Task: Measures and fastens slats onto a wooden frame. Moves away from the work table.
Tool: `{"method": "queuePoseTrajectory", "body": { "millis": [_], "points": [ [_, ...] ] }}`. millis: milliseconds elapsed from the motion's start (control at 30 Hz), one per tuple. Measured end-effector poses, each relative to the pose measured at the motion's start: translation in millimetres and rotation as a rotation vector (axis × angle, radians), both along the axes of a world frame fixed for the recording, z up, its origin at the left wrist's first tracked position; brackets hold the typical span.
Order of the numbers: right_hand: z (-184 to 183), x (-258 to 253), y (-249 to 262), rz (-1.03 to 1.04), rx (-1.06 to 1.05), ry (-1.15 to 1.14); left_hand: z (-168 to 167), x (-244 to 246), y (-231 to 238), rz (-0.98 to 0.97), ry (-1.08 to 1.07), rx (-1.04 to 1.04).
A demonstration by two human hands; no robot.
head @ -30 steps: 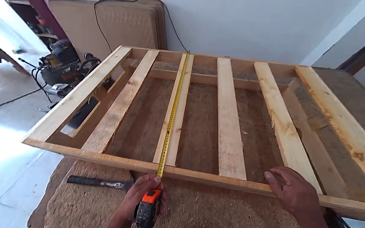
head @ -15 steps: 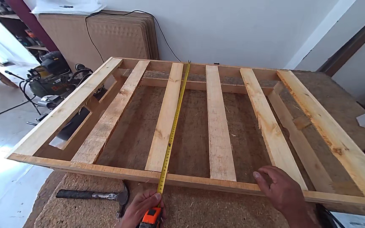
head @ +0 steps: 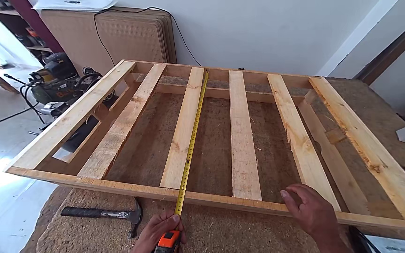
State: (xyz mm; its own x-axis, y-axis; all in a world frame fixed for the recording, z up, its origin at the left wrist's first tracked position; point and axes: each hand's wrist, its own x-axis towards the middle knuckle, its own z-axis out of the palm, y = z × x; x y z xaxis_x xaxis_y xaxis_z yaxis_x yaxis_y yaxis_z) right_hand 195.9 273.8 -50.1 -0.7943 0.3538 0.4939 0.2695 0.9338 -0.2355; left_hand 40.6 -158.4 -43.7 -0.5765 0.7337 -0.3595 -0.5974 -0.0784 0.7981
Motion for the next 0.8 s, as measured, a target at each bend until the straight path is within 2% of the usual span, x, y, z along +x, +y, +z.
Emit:
{"method": "queuePoseTrajectory", "body": {
  "millis": [100,200,300,367,400,467,533,600,700,800],
  "points": [
    [3.1,-0.3,0.8,0.011,-0.055,-0.004,-0.7,-2.1,0.7,-0.003,-0.003,0.013],
    [33.5,-10.9,-20.2,0.083,-0.267,0.027,2.0,-2.4,2.1,0.001,-0.026,0.036],
    [70.3,-58.7,-81.5,0.313,-0.440,0.133,7.6,-2.8,3.6,0.016,-0.050,0.019],
    [80.5,-103.7,-122.9,0.417,-0.686,0.067,8.9,-6.2,5.5,0.014,-0.047,0.015],
    [82.0,-127.0,-140.0,0.402,-0.844,-0.012,9.1,-6.6,6.2,0.013,-0.045,0.008],
    [73.3,-171.1,-165.6,0.295,-1.205,-0.159,10.0,-1.6,5.3,0.021,-0.058,-0.022],
    [57.8,-211.7,-182.3,0.140,-1.609,-0.209,12.1,-1.6,5.6,0.034,-0.045,-0.053],
    [48.8,-239.9,-192.3,0.026,-1.920,-0.260,11.8,-3.3,7.3,0.035,-0.022,-0.060],
    [41.6,-250.2,-202.3,0.097,-2.117,-0.317,7.8,-2.1,6.4,0.026,-0.017,-0.053],
    [33.4,-246.6,-199.0,0.180,-2.169,-0.295,5.3,-0.1,5.4,0.036,-0.029,-0.061]
  ]
}}
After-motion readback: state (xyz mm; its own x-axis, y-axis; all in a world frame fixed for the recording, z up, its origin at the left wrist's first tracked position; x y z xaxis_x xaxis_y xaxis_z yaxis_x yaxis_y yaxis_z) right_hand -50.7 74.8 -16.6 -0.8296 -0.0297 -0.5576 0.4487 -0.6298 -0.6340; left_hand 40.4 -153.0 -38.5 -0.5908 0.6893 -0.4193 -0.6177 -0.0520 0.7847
